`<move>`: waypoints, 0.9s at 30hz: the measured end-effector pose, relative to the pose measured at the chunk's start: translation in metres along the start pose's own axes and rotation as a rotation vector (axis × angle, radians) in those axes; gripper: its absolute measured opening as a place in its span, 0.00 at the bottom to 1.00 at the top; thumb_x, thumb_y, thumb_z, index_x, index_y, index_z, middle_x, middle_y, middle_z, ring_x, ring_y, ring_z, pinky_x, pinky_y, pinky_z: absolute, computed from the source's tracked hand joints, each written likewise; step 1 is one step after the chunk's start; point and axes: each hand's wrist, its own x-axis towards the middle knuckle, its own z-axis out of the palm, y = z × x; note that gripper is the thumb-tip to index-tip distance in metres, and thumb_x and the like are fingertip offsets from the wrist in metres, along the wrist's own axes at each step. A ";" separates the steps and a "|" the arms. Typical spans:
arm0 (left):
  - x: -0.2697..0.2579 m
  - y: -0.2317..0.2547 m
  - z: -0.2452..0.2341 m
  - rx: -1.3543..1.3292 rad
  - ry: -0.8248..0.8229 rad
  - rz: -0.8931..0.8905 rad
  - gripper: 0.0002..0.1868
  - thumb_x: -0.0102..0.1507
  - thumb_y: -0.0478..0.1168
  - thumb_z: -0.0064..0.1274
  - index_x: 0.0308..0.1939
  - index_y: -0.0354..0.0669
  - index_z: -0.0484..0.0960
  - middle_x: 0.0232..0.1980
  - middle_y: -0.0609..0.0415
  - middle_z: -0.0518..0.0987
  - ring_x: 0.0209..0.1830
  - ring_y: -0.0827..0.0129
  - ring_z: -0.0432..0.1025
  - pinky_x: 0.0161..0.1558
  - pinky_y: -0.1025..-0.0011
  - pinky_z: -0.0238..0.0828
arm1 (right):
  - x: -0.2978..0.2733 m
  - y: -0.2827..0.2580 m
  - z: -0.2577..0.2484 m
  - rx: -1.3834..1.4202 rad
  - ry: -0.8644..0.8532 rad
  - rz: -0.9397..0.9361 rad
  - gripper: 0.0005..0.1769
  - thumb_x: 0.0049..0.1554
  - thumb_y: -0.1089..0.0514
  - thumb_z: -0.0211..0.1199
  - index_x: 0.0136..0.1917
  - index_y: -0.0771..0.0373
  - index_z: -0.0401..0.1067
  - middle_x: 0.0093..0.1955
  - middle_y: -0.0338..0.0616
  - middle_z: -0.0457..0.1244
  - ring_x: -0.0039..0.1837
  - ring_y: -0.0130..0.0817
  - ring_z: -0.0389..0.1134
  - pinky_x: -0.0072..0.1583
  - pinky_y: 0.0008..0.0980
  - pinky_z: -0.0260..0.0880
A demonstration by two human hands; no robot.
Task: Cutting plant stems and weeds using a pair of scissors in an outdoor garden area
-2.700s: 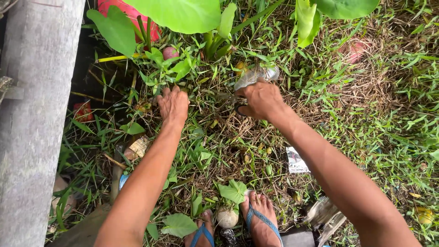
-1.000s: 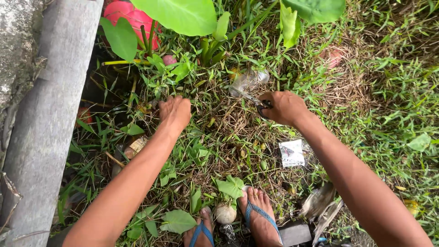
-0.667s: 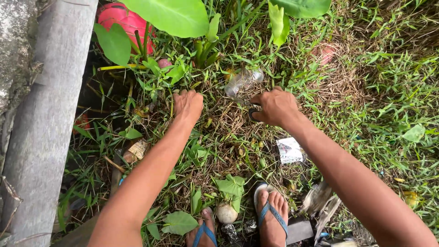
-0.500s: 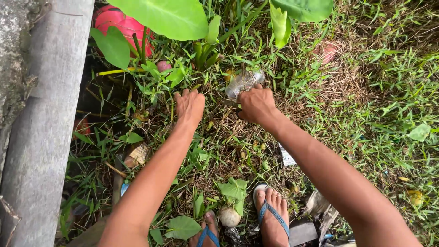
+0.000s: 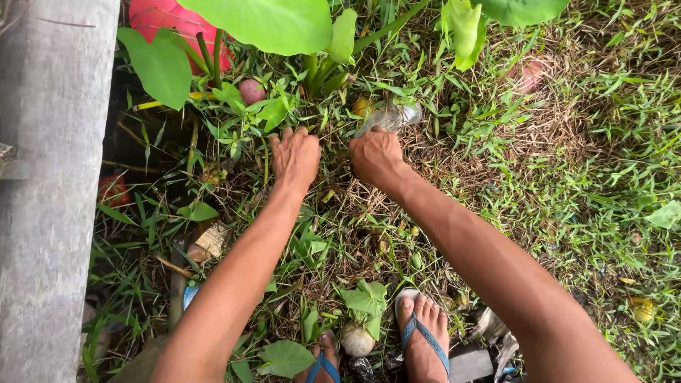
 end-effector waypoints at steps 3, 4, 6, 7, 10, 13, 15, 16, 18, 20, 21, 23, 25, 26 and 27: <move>0.002 -0.003 0.006 -0.056 0.025 -0.018 0.06 0.64 0.31 0.55 0.35 0.43 0.86 0.41 0.49 0.81 0.44 0.60 0.74 0.59 0.43 0.64 | -0.009 0.013 -0.008 -0.463 -0.024 -0.193 0.12 0.65 0.55 0.49 0.39 0.48 0.66 0.29 0.26 0.62 0.25 0.22 0.47 0.47 0.17 0.63; 0.003 -0.002 0.002 -0.060 0.025 -0.015 0.06 0.64 0.31 0.55 0.35 0.43 0.86 0.41 0.49 0.81 0.44 0.60 0.74 0.59 0.43 0.64 | -0.010 0.014 -0.004 -0.466 -0.028 -0.192 0.12 0.65 0.55 0.49 0.39 0.48 0.66 0.29 0.26 0.62 0.25 0.22 0.47 0.47 0.17 0.63; 0.005 0.000 -0.005 -0.081 0.026 -0.030 0.06 0.66 0.34 0.54 0.37 0.44 0.86 0.40 0.50 0.80 0.44 0.60 0.74 0.57 0.47 0.65 | -0.013 0.016 0.003 -0.363 0.092 -0.148 0.16 0.66 0.57 0.44 0.41 0.52 0.70 0.27 0.25 0.59 0.25 0.18 0.48 0.44 0.13 0.63; 0.013 -0.002 0.005 -0.085 0.025 -0.025 0.06 0.66 0.34 0.54 0.37 0.44 0.86 0.40 0.50 0.80 0.44 0.60 0.74 0.57 0.47 0.65 | -0.019 0.018 -0.007 -0.365 0.087 -0.145 0.16 0.66 0.57 0.44 0.41 0.52 0.70 0.27 0.25 0.59 0.25 0.18 0.48 0.44 0.13 0.63; 0.038 -0.004 0.022 -0.120 0.146 0.036 0.07 0.68 0.40 0.55 0.46 0.45 0.86 0.39 0.52 0.80 0.45 0.63 0.75 0.56 0.53 0.68 | -0.036 0.031 -0.041 0.053 -0.136 -0.015 0.29 0.67 0.34 0.44 0.62 0.56 0.72 0.31 0.36 0.64 0.27 0.26 0.54 0.57 0.32 0.71; 0.057 0.006 0.027 -0.190 0.182 0.067 0.10 0.68 0.37 0.55 0.52 0.40 0.84 0.41 0.49 0.80 0.47 0.59 0.77 0.57 0.52 0.70 | -0.054 0.056 -0.064 0.371 -0.359 0.111 0.37 0.60 0.25 0.53 0.64 0.57 0.72 0.36 0.44 0.68 0.30 0.28 0.64 0.67 0.42 0.67; 0.074 0.013 0.033 -0.214 0.180 0.051 0.15 0.66 0.36 0.59 0.57 0.38 0.82 0.43 0.47 0.81 0.48 0.56 0.77 0.57 0.48 0.70 | -0.060 0.074 -0.067 0.500 -0.410 0.256 0.35 0.57 0.25 0.59 0.66 0.49 0.73 0.42 0.43 0.71 0.38 0.30 0.71 0.64 0.39 0.71; 0.081 0.018 0.036 -0.219 0.184 0.056 0.15 0.66 0.36 0.59 0.57 0.38 0.82 0.43 0.47 0.81 0.48 0.56 0.77 0.57 0.48 0.70 | -0.059 0.078 -0.066 0.494 -0.409 0.262 0.35 0.57 0.25 0.59 0.66 0.49 0.73 0.42 0.43 0.71 0.38 0.30 0.71 0.64 0.39 0.71; 0.094 0.024 0.042 -0.196 0.149 0.061 0.24 0.61 0.37 0.66 0.60 0.38 0.80 0.46 0.45 0.81 0.51 0.54 0.77 0.57 0.46 0.71 | -0.055 0.080 -0.063 0.429 -0.426 0.192 0.35 0.60 0.26 0.56 0.68 0.50 0.72 0.45 0.46 0.73 0.38 0.31 0.71 0.67 0.41 0.68; 0.102 0.021 0.057 -0.171 0.168 0.054 0.13 0.61 0.38 0.64 0.49 0.42 0.84 0.42 0.49 0.80 0.48 0.57 0.76 0.56 0.47 0.71 | -0.049 0.078 -0.074 0.472 -0.453 0.224 0.33 0.61 0.27 0.56 0.67 0.50 0.72 0.42 0.44 0.72 0.37 0.30 0.70 0.66 0.41 0.68; 0.107 0.018 0.064 -0.145 0.186 0.044 0.02 0.62 0.38 0.62 0.38 0.46 0.88 0.38 0.52 0.78 0.45 0.60 0.75 0.54 0.48 0.71 | -0.046 0.075 -0.080 0.517 -0.482 0.253 0.32 0.61 0.28 0.56 0.66 0.50 0.71 0.39 0.41 0.71 0.35 0.29 0.69 0.66 0.42 0.69; 0.106 0.017 0.059 -0.169 0.188 -0.002 0.01 0.62 0.37 0.61 0.37 0.46 0.87 0.38 0.53 0.78 0.46 0.59 0.75 0.56 0.46 0.69 | -0.039 0.072 -0.085 0.511 -0.458 0.238 0.33 0.63 0.27 0.49 0.68 0.50 0.69 0.36 0.37 0.68 0.32 0.28 0.64 0.66 0.36 0.67; 0.102 0.018 0.051 -0.187 0.187 -0.050 0.02 0.63 0.36 0.61 0.36 0.47 0.87 0.37 0.53 0.78 0.47 0.58 0.75 0.58 0.43 0.67 | -0.034 0.065 -0.078 0.511 -0.435 0.222 0.35 0.65 0.26 0.42 0.69 0.50 0.68 0.33 0.34 0.65 0.30 0.27 0.59 0.67 0.31 0.65; 0.099 0.018 0.043 -0.231 0.184 -0.060 0.02 0.63 0.36 0.61 0.35 0.47 0.86 0.37 0.53 0.78 0.46 0.58 0.75 0.57 0.42 0.68 | -0.031 0.061 -0.070 0.565 -0.377 0.235 0.33 0.64 0.27 0.46 0.63 0.54 0.70 0.32 0.35 0.65 0.29 0.28 0.61 0.65 0.34 0.69; 0.094 0.019 0.037 -0.277 0.179 -0.070 0.03 0.63 0.37 0.61 0.33 0.48 0.86 0.37 0.53 0.78 0.46 0.58 0.75 0.57 0.41 0.68 | -0.030 0.056 -0.061 0.619 -0.322 0.249 0.32 0.63 0.28 0.51 0.58 0.57 0.72 0.30 0.36 0.64 0.29 0.29 0.64 0.64 0.37 0.72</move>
